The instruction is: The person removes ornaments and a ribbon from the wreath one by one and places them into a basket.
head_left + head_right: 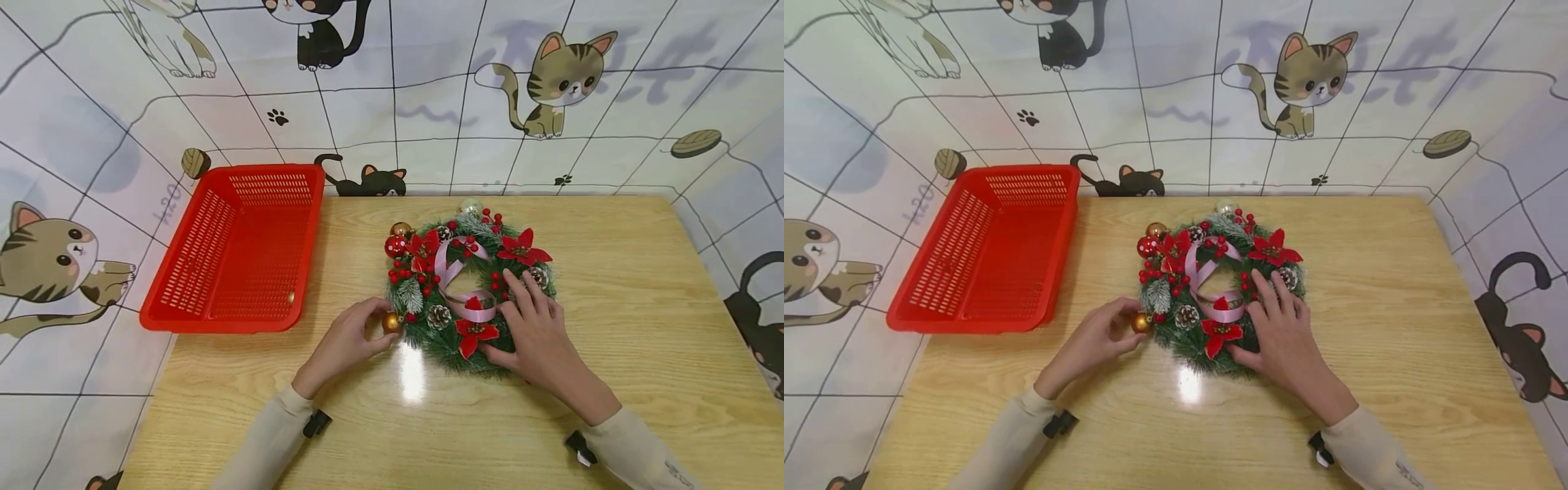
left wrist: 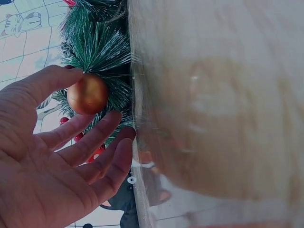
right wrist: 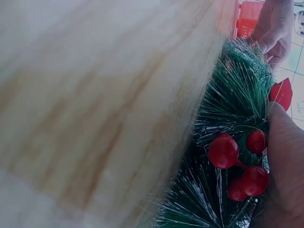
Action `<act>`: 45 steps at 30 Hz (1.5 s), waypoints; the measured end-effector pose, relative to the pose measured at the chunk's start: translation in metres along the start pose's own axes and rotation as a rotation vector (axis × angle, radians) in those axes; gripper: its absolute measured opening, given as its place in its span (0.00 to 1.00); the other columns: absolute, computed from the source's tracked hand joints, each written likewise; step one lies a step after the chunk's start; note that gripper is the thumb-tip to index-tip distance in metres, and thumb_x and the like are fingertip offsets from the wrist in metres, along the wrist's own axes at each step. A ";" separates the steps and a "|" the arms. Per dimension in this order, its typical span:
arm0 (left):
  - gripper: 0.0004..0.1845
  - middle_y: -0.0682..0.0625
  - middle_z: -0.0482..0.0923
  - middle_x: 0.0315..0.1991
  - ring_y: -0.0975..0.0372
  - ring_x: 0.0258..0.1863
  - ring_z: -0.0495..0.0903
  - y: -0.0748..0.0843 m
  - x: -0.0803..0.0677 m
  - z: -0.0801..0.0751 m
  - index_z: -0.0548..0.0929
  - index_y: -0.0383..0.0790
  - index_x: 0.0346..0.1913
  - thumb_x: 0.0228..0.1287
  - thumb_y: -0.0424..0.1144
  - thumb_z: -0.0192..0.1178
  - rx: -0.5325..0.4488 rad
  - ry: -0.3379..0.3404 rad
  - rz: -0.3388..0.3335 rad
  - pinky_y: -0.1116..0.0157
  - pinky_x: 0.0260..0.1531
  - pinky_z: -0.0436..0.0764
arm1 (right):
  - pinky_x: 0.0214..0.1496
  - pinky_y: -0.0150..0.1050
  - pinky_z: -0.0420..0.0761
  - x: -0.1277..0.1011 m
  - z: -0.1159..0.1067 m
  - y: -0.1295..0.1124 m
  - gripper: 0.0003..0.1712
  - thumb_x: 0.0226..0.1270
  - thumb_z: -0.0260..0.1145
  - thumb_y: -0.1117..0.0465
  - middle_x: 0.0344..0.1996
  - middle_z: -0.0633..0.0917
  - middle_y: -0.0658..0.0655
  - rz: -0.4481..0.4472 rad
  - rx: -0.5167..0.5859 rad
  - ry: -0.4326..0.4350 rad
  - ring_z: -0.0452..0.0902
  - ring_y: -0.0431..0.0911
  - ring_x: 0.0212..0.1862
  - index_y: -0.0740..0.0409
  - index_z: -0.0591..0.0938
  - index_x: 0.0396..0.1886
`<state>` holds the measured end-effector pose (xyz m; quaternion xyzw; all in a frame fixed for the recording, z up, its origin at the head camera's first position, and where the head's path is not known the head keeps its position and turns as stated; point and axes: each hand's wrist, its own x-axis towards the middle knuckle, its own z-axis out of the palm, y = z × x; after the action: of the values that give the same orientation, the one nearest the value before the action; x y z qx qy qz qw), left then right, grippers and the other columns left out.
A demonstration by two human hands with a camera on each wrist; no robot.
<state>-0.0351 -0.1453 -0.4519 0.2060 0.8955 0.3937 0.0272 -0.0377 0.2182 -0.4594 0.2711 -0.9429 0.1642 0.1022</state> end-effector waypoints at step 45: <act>0.19 0.53 0.85 0.46 0.52 0.41 0.81 0.013 -0.014 0.003 0.85 0.40 0.55 0.64 0.33 0.79 -0.035 -0.065 0.111 0.57 0.42 0.82 | 0.59 0.83 0.63 -0.002 -0.009 0.016 0.34 0.50 0.84 0.48 0.88 0.48 0.67 -0.009 0.085 -0.073 0.42 0.68 0.85 0.59 0.81 0.51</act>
<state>-0.0171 -0.1406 -0.4465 0.2674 0.8742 0.4035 0.0378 -0.0438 0.2353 -0.4558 0.2850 -0.9370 0.1937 0.0569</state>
